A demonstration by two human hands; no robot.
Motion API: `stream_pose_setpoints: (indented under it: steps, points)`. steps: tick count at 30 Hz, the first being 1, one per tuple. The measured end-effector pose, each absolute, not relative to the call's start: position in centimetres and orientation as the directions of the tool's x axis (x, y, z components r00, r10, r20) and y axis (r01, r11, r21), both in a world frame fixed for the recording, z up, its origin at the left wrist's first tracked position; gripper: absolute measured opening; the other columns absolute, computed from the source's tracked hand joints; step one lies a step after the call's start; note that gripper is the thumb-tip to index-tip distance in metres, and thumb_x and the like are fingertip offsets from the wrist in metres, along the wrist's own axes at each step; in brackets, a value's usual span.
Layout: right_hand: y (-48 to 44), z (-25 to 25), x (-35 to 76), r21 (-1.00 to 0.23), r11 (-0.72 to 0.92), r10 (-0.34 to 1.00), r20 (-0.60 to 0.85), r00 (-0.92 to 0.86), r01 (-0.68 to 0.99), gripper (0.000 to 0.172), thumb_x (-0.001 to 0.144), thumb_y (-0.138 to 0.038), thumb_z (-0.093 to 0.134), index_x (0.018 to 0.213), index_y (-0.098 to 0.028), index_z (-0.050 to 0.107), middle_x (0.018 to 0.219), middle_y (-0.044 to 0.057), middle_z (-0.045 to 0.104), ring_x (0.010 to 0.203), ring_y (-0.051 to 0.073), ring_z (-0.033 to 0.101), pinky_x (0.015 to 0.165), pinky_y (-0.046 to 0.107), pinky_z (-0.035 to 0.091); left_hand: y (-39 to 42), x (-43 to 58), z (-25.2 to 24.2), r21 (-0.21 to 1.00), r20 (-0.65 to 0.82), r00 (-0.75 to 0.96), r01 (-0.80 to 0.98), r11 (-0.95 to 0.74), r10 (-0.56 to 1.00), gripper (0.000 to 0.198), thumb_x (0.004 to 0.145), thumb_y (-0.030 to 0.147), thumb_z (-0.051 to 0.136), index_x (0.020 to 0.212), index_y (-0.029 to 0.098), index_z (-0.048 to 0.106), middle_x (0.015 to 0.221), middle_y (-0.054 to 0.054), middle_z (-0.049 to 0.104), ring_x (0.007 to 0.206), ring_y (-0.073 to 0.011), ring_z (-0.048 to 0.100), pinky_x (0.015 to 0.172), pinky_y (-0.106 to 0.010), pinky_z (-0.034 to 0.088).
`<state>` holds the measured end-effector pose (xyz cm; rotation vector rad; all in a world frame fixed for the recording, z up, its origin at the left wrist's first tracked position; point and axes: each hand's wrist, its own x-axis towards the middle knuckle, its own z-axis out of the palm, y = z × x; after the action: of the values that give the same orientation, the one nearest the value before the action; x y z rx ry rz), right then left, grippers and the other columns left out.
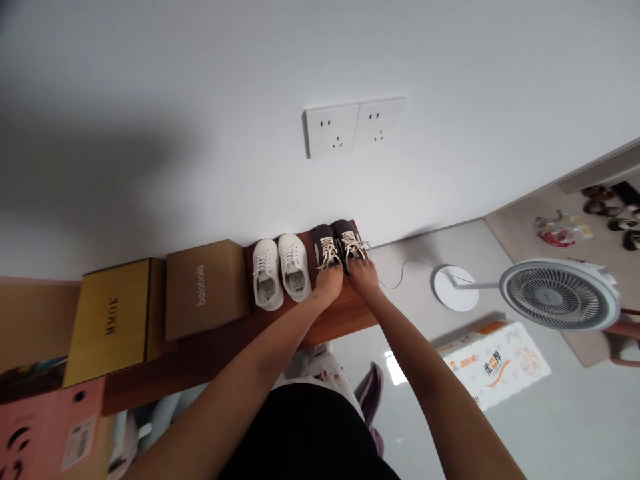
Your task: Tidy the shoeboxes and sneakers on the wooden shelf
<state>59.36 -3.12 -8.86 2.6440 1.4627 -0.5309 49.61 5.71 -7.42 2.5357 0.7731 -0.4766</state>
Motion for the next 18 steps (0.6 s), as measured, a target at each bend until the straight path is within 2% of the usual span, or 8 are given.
stream_pose_setpoints:
  steps: [3,6,9,11,13,15,16,18]
  points:
    - [-4.6,-7.7,57.8,-0.221,-0.639,0.769,-0.202,0.606,0.737,0.036,0.092,-0.032,0.056,0.121,-0.012,0.061,0.122,0.021,0.065,0.113,0.033,0.057,0.1,0.042,0.04,6.4,47.6,-6.0,0.416,-0.339,0.821,0.569,-0.709,0.46,0.031,0.098,0.019,0.046,0.124,0.012,0.059,0.118,-0.017,0.069,0.115,-0.0269,0.064,0.101,-0.039,0.048]
    - [-6.6,-7.2,54.4,-0.455,-0.656,0.721,-0.14,0.678,0.603,0.037,0.093,-0.037,0.053,0.12,-0.014,0.062,0.121,0.018,0.067,0.112,0.03,0.061,0.099,0.04,0.044,7.4,42.2,-5.0,0.563,-0.274,0.815,0.566,-0.602,0.511,0.034,0.099,0.017,0.041,0.128,0.019,0.058,0.126,-0.01,0.067,0.117,-0.0205,0.063,0.102,-0.032,0.046]
    - [-8.6,-7.8,48.7,-0.647,-0.64,0.701,-0.271,0.66,0.414,0.033,0.092,-0.04,0.052,0.113,-0.018,0.065,0.111,0.012,0.072,0.099,0.025,0.068,0.091,0.038,0.051,7.6,33.6,-4.7,0.667,-0.295,0.752,0.604,-0.436,0.589,0.031,0.097,0.016,0.04,0.117,0.021,0.064,0.12,-0.007,0.07,0.113,-0.0182,0.064,0.1,-0.03,0.047]
    - [-9.4,-8.8,44.1,-0.722,-0.625,0.733,-0.41,0.542,0.298,0.03,0.089,-0.041,0.054,0.107,-0.02,0.066,0.101,0.008,0.074,0.09,0.022,0.07,0.085,0.035,0.054,7.3,27.0,-5.2,0.706,-0.353,0.697,0.636,-0.312,0.624,0.028,0.095,0.017,0.042,0.106,0.02,0.068,0.106,-0.007,0.073,0.101,-0.0184,0.067,0.095,-0.031,0.049]
    - [-9.4,-9.9,39.6,-0.758,-0.617,0.761,-0.505,0.408,0.213,0.026,0.086,-0.04,0.058,0.1,-0.021,0.068,0.094,0.005,0.074,0.085,0.021,0.07,0.081,0.034,0.055,7.0,20.5,-6.1,0.719,-0.436,0.598,0.681,-0.139,0.673,0.026,0.092,0.017,0.045,0.099,0.02,0.069,0.09,-0.005,0.072,0.089,-0.0173,0.068,0.088,-0.03,0.051]
    - [-8.4,-10.9,35.5,-0.772,-0.624,0.763,-0.567,0.311,0.122,0.026,0.083,-0.041,0.061,0.096,-0.02,0.068,0.09,0.004,0.074,0.082,0.02,0.07,0.079,0.034,0.055,7.2,14.6,-7.0,0.711,-0.525,0.423,0.695,0.108,0.739,0.019,0.089,0.021,0.05,0.094,0.02,0.069,0.077,-0.002,0.068,0.076,-0.0163,0.067,0.078,-0.028,0.052]
    - [-7.4,-11.3,33.7,-0.773,-0.63,0.757,-0.59,0.283,0.076,0.026,0.081,-0.042,0.063,0.094,-0.02,0.068,0.088,0.003,0.074,0.08,0.019,0.069,0.078,0.034,0.055,7.6,11.9,-7.4,0.709,-0.561,0.317,0.661,0.246,0.765,0.015,0.088,0.024,0.055,0.091,0.019,0.068,0.072,-0.001,0.066,0.071,-0.0159,0.065,0.074,-0.028,0.052]
    - [-4.7,-11.8,30.4,-0.774,-0.633,0.741,-0.615,0.268,-0.025,0.028,0.077,-0.044,0.068,0.091,-0.019,0.068,0.084,0.002,0.072,0.078,0.018,0.067,0.077,0.033,0.054,9.0,7.2,-8.0,0.717,-0.617,0.089,0.474,0.511,0.782,0.015,0.083,0.032,0.065,0.089,0.019,0.066,0.069,0.001,0.062,0.064,-0.0142,0.062,0.069,-0.027,0.051]
